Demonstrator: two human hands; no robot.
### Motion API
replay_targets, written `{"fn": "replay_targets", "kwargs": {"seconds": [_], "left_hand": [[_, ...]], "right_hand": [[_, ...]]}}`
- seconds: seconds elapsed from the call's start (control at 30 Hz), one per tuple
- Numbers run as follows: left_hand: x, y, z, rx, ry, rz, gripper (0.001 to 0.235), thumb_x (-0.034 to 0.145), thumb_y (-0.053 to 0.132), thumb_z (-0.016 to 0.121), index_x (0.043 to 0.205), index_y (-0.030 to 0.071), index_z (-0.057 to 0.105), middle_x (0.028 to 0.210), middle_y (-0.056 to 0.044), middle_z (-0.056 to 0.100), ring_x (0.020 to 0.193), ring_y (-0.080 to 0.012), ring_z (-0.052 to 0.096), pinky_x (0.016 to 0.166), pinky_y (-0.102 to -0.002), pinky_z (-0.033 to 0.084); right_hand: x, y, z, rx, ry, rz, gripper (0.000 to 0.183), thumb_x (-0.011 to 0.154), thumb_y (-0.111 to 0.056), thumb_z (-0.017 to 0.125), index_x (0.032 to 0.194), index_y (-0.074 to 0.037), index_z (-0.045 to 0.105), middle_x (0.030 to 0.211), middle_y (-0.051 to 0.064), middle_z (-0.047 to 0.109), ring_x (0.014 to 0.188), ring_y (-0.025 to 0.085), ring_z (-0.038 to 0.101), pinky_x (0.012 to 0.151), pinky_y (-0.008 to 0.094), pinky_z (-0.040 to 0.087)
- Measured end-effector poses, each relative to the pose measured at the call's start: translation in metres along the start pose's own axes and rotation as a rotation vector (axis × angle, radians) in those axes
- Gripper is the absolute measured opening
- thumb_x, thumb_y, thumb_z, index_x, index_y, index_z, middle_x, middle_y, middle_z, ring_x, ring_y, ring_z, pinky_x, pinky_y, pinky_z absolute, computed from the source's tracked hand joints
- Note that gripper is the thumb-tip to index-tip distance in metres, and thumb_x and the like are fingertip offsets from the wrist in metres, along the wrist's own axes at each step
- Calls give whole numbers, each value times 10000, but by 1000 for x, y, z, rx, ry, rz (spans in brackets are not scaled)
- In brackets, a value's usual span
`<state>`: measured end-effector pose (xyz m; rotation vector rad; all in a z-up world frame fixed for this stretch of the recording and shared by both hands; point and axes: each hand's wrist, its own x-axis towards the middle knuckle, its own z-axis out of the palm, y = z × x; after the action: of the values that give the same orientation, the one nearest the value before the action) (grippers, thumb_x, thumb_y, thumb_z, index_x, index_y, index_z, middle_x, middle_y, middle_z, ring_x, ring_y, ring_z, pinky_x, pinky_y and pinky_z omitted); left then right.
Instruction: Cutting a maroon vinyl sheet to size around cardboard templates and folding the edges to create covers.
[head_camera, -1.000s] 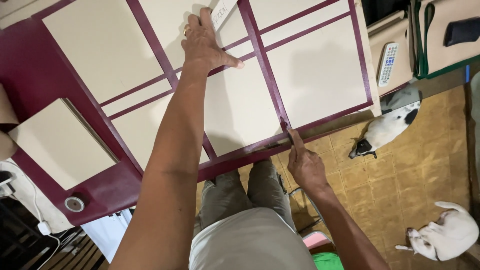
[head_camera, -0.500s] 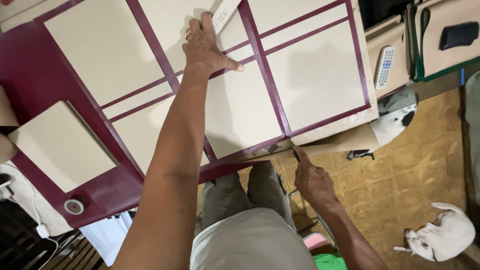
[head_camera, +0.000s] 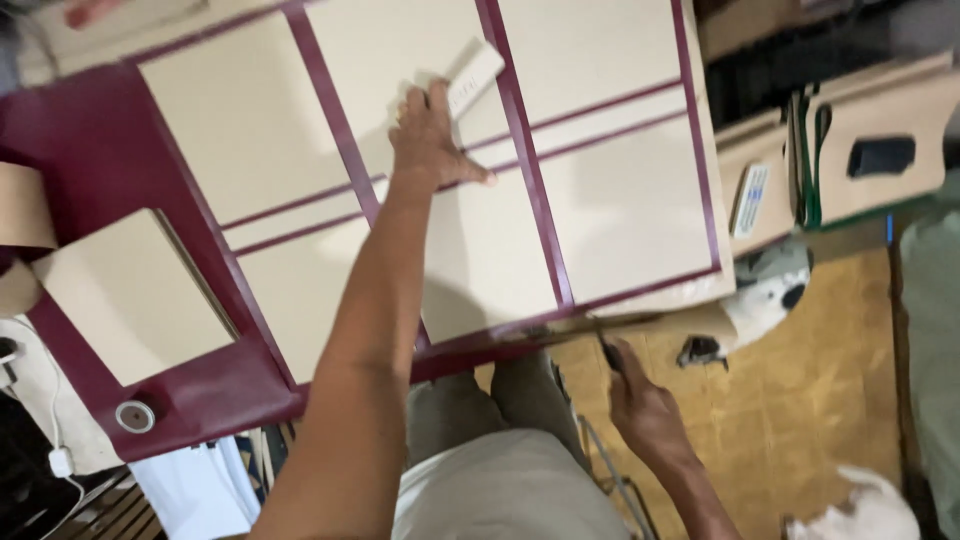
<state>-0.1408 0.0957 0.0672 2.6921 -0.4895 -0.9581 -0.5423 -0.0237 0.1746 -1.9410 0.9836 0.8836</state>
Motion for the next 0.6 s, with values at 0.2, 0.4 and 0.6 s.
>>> {"fn": "replay_targets", "kwargs": {"seconds": [0.2, 0.4, 0.6], "left_hand": [[-16, 9, -13, -26, -53, -31, 1222, 523, 486, 1017, 1455, 199, 280, 1404, -116, 399, 1304, -321, 428, 1044, -535, 426], [-18, 15, -18, -51, -54, -89, 1077, 552, 609, 909, 1374, 220, 331, 1241, -55, 415, 1146, -253, 498, 974, -446, 443], [-22, 0, -48, -305, -26, -115, 769, 767, 364, 729, 1411, 161, 361, 1312, -135, 480, 1280, -340, 432, 1019, -473, 459]], "right_hand": [[56, 69, -16, 138, 361, -63, 533, 969, -333, 514, 1489, -214, 531, 1370, 165, 663, 1338, 368, 567, 1036, 453, 439], [72, 13, -43, 439, 400, -43, 398, 1003, -364, 550, 1292, -92, 580, 747, 79, 621, 632, 222, 585, 580, 400, 492], [71, -46, -34, 559, 247, -136, 465, 990, -454, 524, 1381, -209, 579, 724, 44, 621, 535, 169, 561, 448, 320, 521]]}}
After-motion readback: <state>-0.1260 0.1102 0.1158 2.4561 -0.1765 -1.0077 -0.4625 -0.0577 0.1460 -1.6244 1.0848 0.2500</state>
